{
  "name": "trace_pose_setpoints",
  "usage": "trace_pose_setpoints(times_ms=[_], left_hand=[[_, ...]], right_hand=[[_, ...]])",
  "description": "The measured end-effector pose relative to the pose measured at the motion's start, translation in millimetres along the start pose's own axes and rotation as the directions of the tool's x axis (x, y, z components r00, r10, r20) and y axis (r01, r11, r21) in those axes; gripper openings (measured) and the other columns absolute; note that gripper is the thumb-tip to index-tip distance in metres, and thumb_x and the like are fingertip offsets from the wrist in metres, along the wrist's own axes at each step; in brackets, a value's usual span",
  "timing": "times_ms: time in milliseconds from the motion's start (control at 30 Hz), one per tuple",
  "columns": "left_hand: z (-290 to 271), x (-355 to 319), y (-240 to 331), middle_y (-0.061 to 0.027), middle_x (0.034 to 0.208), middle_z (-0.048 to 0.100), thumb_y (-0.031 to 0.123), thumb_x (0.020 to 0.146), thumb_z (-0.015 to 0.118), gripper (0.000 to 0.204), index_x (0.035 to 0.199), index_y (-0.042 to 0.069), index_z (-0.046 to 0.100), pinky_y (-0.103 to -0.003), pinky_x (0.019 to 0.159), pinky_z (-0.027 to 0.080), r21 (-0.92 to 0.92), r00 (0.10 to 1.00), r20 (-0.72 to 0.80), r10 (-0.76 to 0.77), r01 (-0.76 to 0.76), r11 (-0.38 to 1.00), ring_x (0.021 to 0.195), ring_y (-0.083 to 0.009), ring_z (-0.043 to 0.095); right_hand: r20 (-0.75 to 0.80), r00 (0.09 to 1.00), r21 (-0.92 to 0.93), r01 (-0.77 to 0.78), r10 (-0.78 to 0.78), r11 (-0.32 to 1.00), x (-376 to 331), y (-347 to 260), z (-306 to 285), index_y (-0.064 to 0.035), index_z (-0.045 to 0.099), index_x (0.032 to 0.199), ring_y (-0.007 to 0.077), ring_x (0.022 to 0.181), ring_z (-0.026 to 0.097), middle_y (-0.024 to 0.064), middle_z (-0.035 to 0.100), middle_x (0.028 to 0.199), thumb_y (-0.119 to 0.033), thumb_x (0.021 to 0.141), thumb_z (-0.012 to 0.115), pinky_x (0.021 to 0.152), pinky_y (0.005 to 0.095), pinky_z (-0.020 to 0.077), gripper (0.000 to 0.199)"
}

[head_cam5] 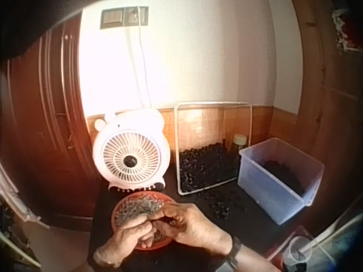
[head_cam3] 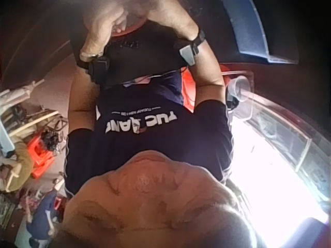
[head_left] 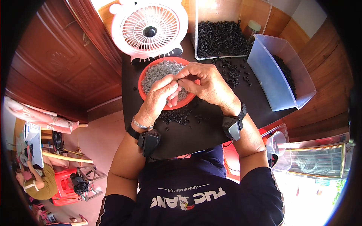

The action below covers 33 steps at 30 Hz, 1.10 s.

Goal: The person picks up small black components and silver pins by hand, fits the pins into the components, and places the assembled pieces onto the table. This process is repeated several times, with the person occasionally reaching into a plastic bin for more black components.

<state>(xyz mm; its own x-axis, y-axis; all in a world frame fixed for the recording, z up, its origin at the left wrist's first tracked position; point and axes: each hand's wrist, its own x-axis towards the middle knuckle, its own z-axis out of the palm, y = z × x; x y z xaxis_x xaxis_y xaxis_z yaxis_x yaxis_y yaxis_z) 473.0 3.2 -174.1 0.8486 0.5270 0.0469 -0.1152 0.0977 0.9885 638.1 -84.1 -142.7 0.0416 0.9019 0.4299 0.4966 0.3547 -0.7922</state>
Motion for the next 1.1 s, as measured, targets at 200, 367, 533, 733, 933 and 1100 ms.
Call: trace_pose_setpoints(times_ms=[200, 367, 533, 733, 933, 1100], left_hand=[[-4.9, 1.4, -2.7, 0.0047, 0.064, 0.039, 0.027, 0.098, 0.046, 0.025, 0.086, 0.006, 0.051, -0.019, 0.049, 0.034, 0.038, 0.999, -0.043, -0.016, 0.018, 0.999, 0.055, -0.0058, 0.045], [-1.7, 3.4, -4.1, 0.0045, 0.064, 0.041, 0.027, 0.099, 0.045, 0.023, 0.088, 0.008, 0.051, -0.019, 0.05, 0.035, 0.025, 0.997, -0.082, 0.001, 0.002, 1.0, 0.056, -0.0062, 0.046], [-0.6, 1.8, -1.6, 0.0026, 0.067, 0.043, 0.025, 0.098, 0.045, 0.022, 0.095, 0.005, 0.053, -0.021, 0.054, 0.038, 0.024, 0.998, -0.052, 0.022, -0.021, 0.999, 0.06, -0.009, 0.049], [-6.0, 3.2, -4.3, 0.0007, 0.07, 0.045, 0.024, 0.097, 0.045, 0.024, 0.098, 0.002, 0.054, -0.023, 0.057, 0.04, 0.062, 0.999, 0.01, 0.036, -0.036, 0.997, 0.065, -0.0111, 0.052], [-5.4, 4.2, -4.6, 0.0014, 0.068, 0.045, 0.024, 0.098, 0.046, 0.024, 0.095, 0.002, 0.054, -0.022, 0.058, 0.042, 0.149, 0.997, 0.035, 0.073, -0.078, 0.986, 0.063, -0.0091, 0.051], [-4.3, 3.9, -4.5, 0.001, 0.067, 0.053, 0.02, 0.097, 0.047, 0.021, 0.095, 0.002, 0.057, -0.019, 0.053, 0.039, 0.237, 0.994, 0.023, 0.109, -0.111, 0.965, 0.057, -0.0042, 0.047]], right_hand=[[-0.004, 1.0, -0.047, 0.026, -0.026, 0.999, 2.5, 2.5, 3.1, -0.0021, 0.067, 0.091, 0.0121, 0.074, 0.063, 0.006, 0.066, 0.083, -0.001, 0.081, 0.068, 0.065, 0.0266, 0.0505, 0.01], [-0.017, 0.999, -0.075, 0.043, -0.045, 0.996, 0.4, 8.0, 5.1, -0.0024, 0.064, 0.092, 0.0121, 0.073, 0.064, 0.0066, 0.067, 0.079, -0.001, 0.081, 0.067, 0.067, 0.0268, 0.0513, 0.012], [-0.042, 0.999, -0.055, 0.001, -0.003, 0.999, 0.5, 6.8, 4.7, -0.0012, 0.064, 0.092, 0.0108, 0.075, 0.065, 0.0061, 0.067, 0.08, -0.001, 0.08, 0.066, 0.068, 0.0261, 0.052, 0.012], [0.03, 0.986, 0.039, -0.166, 0.165, 0.985, 4.0, 11.4, -0.2, -0.0012, 0.064, 0.091, 0.0071, 0.076, 0.061, 0.0011, 0.065, 0.081, -0.001, 0.08, 0.067, 0.072, 0.0241, 0.0507, 0.011], [0.157, 0.956, 0.412, -0.292, 0.249, 0.863, 6.7, 24.2, -5.0, -0.0003, 0.061, 0.092, 0.0083, 0.077, 0.062, 0.0022, 0.065, 0.084, -0.002, 0.083, 0.065, 0.074, 0.0223, 0.0493, 0.009], [0.183, 0.927, 0.449, -0.375, 0.327, 0.811, 7.1, 22.2, -5.4, -0.0007, 0.061, 0.091, 0.0093, 0.076, 0.062, 0.0021, 0.063, 0.08, -0.004, 0.083, 0.065, 0.071, 0.0228, 0.0493, 0.01]])
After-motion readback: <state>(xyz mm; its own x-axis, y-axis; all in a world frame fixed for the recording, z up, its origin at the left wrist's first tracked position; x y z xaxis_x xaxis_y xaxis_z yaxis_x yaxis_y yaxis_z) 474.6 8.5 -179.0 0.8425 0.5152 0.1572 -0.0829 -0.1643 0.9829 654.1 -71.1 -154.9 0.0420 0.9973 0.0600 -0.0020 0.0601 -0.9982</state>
